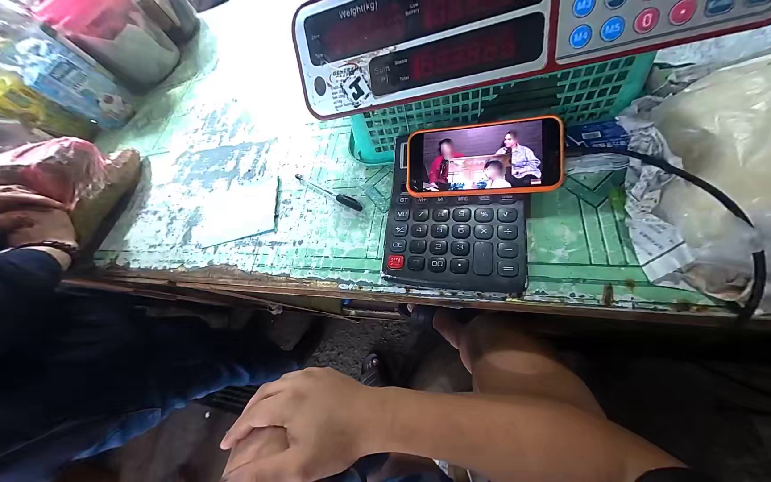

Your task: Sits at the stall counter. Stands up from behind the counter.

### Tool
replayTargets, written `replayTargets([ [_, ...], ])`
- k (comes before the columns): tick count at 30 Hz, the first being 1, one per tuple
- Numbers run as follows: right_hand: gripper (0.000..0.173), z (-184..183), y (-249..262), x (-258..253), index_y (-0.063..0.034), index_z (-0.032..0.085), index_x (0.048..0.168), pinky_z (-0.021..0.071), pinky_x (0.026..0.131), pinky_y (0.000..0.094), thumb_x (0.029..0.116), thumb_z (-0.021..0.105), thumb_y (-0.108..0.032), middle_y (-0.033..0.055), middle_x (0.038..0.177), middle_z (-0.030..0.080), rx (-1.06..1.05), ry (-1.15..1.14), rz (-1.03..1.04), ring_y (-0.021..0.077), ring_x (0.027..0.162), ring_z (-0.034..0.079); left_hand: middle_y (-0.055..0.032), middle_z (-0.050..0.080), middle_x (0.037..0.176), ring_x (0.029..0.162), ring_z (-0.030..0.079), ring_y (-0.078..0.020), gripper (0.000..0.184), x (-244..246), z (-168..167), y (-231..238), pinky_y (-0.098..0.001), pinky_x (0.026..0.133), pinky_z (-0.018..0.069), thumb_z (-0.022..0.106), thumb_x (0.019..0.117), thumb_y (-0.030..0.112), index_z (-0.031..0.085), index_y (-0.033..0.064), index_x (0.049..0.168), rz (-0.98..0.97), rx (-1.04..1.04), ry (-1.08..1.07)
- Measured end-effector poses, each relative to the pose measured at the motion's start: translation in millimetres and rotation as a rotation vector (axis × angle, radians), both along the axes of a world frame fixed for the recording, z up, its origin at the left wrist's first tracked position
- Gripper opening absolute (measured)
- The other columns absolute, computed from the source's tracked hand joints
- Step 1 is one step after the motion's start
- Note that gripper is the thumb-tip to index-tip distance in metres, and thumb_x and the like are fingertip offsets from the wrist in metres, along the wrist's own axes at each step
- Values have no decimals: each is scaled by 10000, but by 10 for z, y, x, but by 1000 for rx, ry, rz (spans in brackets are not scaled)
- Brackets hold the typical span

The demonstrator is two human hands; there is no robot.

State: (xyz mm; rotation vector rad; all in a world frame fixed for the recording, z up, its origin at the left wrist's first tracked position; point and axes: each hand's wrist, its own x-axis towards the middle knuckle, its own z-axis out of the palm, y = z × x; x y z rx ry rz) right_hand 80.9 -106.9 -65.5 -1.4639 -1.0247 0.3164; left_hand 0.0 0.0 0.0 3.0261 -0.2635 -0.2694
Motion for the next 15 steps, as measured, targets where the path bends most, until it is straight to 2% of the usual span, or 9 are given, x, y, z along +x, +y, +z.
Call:
replayTargets([
  [2,434,-9,4,8,-83,743,1196,536,933,515,993,634,-451,92,1202,722,0,-16,-32,254,1136,672,-238,700,852,886,694,-413,395,0,-80,52,-568,842,508,603,972,345,678,-33,886,-17,-39,-85],
  [4,435,-33,3,-13,-74,756,1157,543,898,506,992,627,-455,93,1147,738,36,-42,-88,251,1086,689,-233,702,866,880,698,-394,354,-14,-110,61,-570,826,516,637,966,305,680,-41,906,-18,-70,-110],
  [6,403,-69,-1,-56,-74,775,1094,550,871,484,985,634,-435,85,1073,753,113,-89,-174,242,1023,702,-216,705,814,811,714,-376,307,-19,-137,63,-575,746,546,679,900,267,689,-38,857,-30,-84,-149],
  [7,385,-90,0,-82,-76,783,1061,547,855,476,981,633,-421,81,1040,755,158,-107,-222,239,992,702,-216,704,818,810,709,-375,318,-21,-126,44,-577,748,542,686,903,279,688,-36,862,-26,-94,-138],
  [9,372,-136,17,-141,-91,794,1003,527,862,468,988,599,-408,64,1006,759,217,-79,-324,226,966,697,-233,706,887,873,697,-407,389,0,-124,56,-620,811,518,647,969,348,692,-37,935,-29,-70,-85],
  [11,414,-159,34,-212,-70,779,950,514,887,467,1011,551,-410,74,980,746,199,110,-392,221,976,684,-150,715,884,872,698,-339,382,69,-163,97,-596,805,532,607,937,398,724,34,936,-10,-32,-61],
  [12,429,-155,34,-236,-41,762,953,520,882,463,1026,535,-397,93,980,727,175,247,-391,222,976,674,-152,718,876,861,707,-348,355,105,-113,30,-607,767,537,610,908,363,728,29,927,16,-38,-36],
  [13,425,-150,36,-242,-27,742,968,531,853,449,1045,516,-380,98,975,706,146,383,-375,207,947,666,-117,709,827,804,715,-323,321,131,-118,35,-586,699,558,597,870,360,715,62,894,22,-14,-42],
  [15,416,-134,38,-213,-44,715,992,523,781,438,1075,470,-370,80,923,686,89,604,-322,178,860,650,-75,653,685,683,692,-293,287,161,-155,75,-554,601,536,597,823,362,678,89,786,33,0,-61],
])
